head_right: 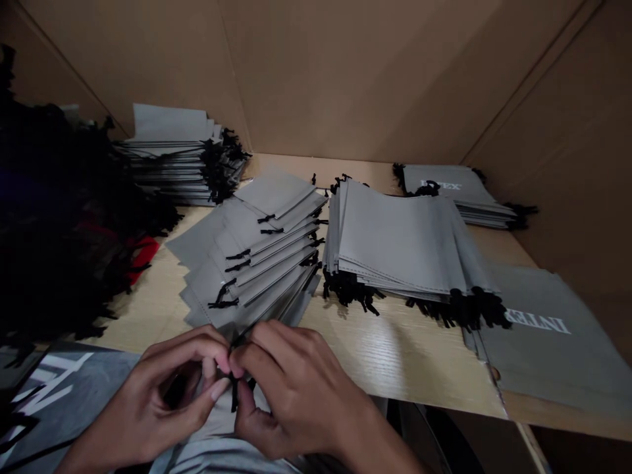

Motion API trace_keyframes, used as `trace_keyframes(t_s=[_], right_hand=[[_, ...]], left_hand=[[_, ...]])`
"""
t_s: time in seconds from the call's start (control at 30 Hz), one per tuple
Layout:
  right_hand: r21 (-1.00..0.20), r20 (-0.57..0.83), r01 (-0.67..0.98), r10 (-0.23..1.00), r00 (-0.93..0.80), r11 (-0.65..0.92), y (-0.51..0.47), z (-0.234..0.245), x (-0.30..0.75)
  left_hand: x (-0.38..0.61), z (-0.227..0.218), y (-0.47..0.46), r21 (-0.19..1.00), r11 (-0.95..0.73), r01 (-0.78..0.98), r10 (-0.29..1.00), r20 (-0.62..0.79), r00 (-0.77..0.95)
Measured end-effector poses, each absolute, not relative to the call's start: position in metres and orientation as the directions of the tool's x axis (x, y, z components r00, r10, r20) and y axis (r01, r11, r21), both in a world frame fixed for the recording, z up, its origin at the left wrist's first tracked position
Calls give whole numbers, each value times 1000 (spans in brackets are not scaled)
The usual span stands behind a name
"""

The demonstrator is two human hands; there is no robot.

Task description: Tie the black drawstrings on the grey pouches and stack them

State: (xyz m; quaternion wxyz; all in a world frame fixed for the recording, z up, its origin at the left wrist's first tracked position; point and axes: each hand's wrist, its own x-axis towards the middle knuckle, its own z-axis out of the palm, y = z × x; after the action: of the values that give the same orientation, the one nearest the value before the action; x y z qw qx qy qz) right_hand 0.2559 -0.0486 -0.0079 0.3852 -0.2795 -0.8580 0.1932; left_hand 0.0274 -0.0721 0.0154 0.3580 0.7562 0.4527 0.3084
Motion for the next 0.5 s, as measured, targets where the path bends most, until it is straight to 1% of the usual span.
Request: trace_keyframes(t_s=[0.3, 0.5], right_hand=[[-536, 527, 339, 620, -581, 773, -49, -8, 259], [-486, 550, 344, 587, -595, 804, -47, -6, 259]], left_hand=[[27, 15, -70, 809, -355, 469, 898, 154, 413], [24, 17, -69, 790, -334, 515, 896, 96, 433]])
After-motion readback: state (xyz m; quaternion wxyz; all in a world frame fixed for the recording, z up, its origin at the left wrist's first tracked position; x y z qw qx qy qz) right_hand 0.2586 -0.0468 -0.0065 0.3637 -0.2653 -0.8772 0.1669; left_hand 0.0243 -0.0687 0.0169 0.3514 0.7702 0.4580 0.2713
